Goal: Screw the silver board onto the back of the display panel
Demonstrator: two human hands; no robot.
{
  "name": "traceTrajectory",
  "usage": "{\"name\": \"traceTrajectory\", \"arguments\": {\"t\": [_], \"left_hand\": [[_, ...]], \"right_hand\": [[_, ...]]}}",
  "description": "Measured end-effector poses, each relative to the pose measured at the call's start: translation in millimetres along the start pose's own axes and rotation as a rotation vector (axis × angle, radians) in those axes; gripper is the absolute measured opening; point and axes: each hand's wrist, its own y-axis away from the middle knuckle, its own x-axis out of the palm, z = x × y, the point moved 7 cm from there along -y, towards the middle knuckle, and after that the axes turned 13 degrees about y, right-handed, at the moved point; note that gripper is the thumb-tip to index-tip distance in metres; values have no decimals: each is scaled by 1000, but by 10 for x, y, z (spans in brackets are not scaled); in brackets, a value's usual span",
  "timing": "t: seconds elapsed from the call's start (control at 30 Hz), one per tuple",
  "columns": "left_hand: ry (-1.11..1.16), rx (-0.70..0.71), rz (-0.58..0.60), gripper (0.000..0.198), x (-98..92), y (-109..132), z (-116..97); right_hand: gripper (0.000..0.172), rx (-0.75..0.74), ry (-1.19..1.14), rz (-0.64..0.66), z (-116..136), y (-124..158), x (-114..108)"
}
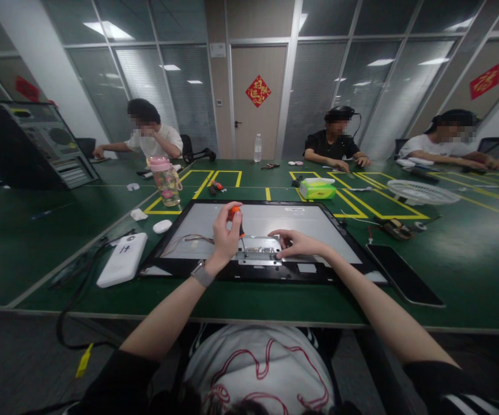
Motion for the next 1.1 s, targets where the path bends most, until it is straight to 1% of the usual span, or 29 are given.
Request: {"name": "traceTrajectory", "arguments": {"t": [0.43, 1.1], "left_hand": [[-6, -11, 13, 22, 8, 1, 7], [2, -10, 10, 23, 9, 2, 19]], "right_hand": [[79, -5, 1, 0, -25, -7, 4], [78, 1, 11, 7, 17, 8, -2]]}}
